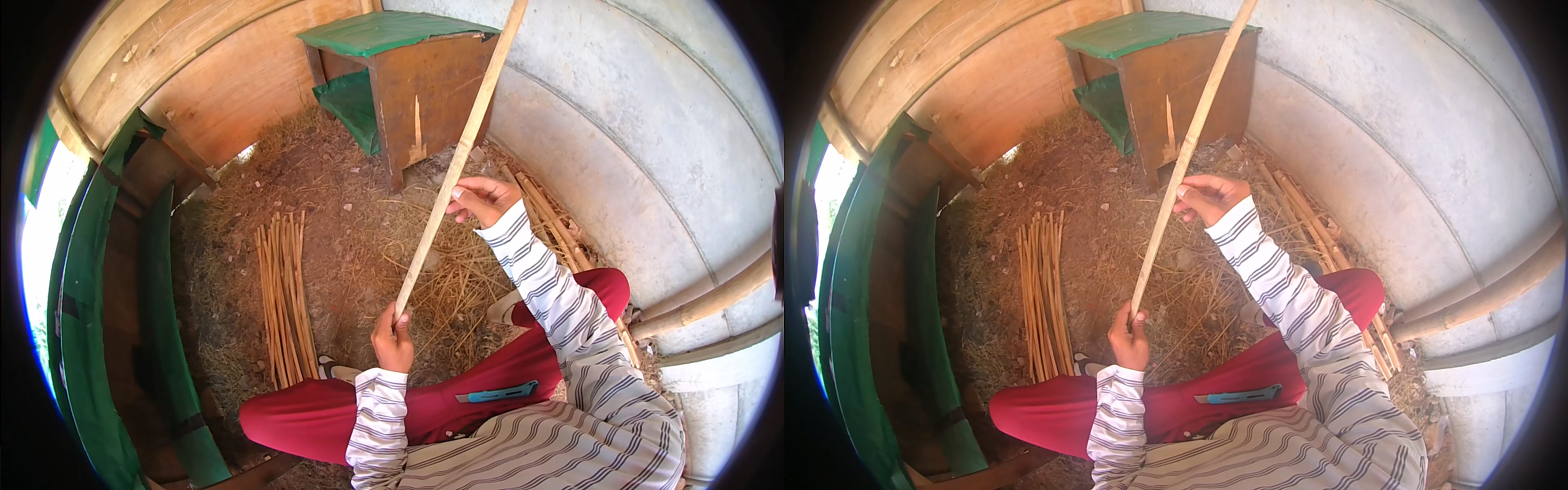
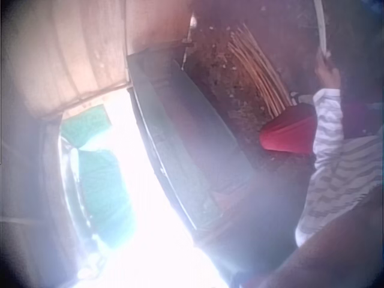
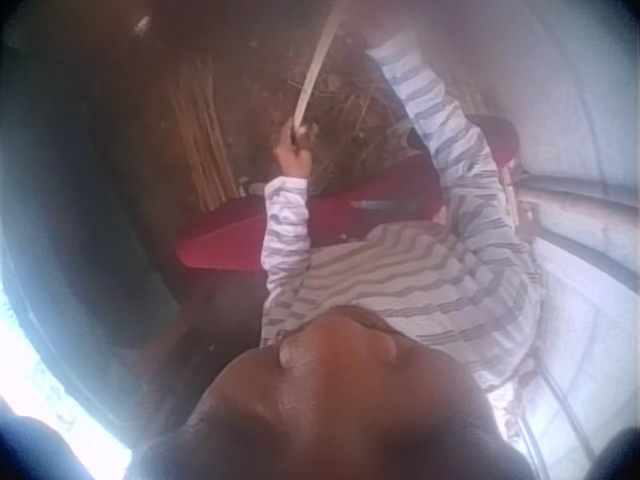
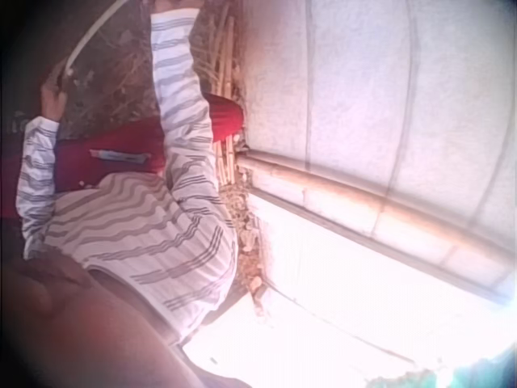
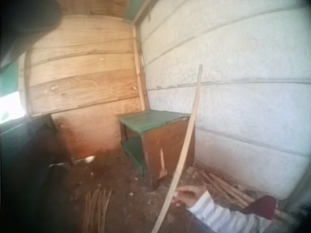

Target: The person sits on the ground and uses a machete to split a long bamboo pole into thin strips. They hold the bamboo vertically and repeatedly strike it with the blade to separate the fibers, then inspect the resulting strips.

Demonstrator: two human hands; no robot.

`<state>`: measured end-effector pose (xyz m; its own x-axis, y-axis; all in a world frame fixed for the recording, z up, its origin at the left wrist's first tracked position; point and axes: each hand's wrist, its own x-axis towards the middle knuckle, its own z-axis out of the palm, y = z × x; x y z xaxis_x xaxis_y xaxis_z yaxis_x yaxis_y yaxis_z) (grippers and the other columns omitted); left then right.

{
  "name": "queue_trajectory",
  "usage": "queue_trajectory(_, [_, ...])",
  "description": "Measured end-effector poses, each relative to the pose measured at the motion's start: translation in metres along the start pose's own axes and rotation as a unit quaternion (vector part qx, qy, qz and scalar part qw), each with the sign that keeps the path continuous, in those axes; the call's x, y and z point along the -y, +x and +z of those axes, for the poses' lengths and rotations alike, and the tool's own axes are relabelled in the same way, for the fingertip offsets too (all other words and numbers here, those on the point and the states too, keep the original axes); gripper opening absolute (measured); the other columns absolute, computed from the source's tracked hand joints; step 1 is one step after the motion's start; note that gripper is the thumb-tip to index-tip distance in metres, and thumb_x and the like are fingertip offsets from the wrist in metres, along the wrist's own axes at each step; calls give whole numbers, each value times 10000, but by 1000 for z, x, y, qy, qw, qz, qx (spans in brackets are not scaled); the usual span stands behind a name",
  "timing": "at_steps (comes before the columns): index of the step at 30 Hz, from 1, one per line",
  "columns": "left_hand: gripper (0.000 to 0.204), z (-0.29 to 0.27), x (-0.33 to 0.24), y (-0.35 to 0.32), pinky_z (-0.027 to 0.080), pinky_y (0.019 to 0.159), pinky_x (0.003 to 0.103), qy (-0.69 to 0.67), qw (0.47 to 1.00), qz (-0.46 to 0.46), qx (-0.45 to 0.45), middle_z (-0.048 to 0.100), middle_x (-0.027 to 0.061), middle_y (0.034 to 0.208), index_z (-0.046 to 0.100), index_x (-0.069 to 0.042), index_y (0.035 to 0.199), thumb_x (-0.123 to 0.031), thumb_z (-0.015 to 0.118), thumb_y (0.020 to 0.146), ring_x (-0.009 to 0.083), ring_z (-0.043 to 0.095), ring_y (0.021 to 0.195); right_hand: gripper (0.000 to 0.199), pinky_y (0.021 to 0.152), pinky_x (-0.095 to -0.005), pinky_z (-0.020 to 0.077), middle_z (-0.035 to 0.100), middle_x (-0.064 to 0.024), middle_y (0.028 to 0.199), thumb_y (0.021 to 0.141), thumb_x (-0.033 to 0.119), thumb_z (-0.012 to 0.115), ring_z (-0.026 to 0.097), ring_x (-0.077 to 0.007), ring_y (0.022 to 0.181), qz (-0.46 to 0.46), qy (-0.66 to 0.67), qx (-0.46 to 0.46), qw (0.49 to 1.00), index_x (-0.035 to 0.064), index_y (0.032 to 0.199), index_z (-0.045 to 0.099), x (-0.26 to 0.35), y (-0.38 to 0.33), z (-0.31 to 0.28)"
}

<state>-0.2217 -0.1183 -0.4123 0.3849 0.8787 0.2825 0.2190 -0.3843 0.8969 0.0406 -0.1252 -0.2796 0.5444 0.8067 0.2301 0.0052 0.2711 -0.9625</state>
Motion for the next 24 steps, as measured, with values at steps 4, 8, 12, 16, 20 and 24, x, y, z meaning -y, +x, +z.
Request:
queue_trajectory(4, [274, 2, 0, -1, 520, 741, 356, -20, 1000, -12, 6, 686, 193, 960, 588, 43, 1202, -69, 594, 953, 262, 689, 852, 215, 600, -256, 583, 723, -157, 951, 903, 42, 678, 723, -186, 783, -6, -8, 11, 1000, -58, 1092, 670, 1, 1, -1])
queue_trajectory(8, [311, 6, 1, -4, 527, 749, 347, -25, 999, -24, 11, 695, 187, 971, 562, 32, 1241, -91, 600, 958, 254, 697, 867, 209, 618, -251, 581, 728, -132, 902, 875, 60, 721, 713, -157, 764, -12, -27, 11, 1000, -58, 1041, 673, 4, -1, 6])
queue_trajectory(12, [376, 19, 6, -2, 535, 751, 342, -10, 999, -17, 31, 698, 187, 1008, 543, 23, 1275, -135, 635, 946, 270, 701, 902, 186, 621, -238, 565, 730, -90, 834, 840, 74, 763, 686, -106, 721, -40, -109, -25, 993, -24, 976, 684, 8, 3, 20])
queue_trajectory(16, [746, 7, -11, -2, 319, 1092, 531, 224, 971, 25, 76, 370, 239, 1484, 398, -27, 1433, -379, 722, 861, 389, 366, 1379, 147, 658, -241, 550, 730, -78, 817, 833, 76, 754, 681, -97, 717, -111, -173, -35, 978, 9, 951, 697, 6, 13, 29])
queue_trajectory(20, [787, -40, -55, 23, 155, 1181, 558, 312, 941, 132, 4, 262, 190, 1566, 346, -31, 1468, -354, 720, 856, 385, 184, 1466, 118, 686, -310, 557, 716, -111, 804, 842, 108, 717, 708, -186, 723, -145, -293, -23, 945, 36, 932, 692, 1, 24, 25])
queue_trajectory(24, [729, -97, -115, 53, 108, 1188, 573, 416, 863, 259, -119, 311, 164, 1553, 382, -69, 1457, -341, 706, 864, 371, 182, 1473, 91, 586, -347, 533, 670, -103, 772, 859, 107, 695, 672, -243, 652, -250, -430, -2, 868, 32, 906, 677, 22, 21, 13])
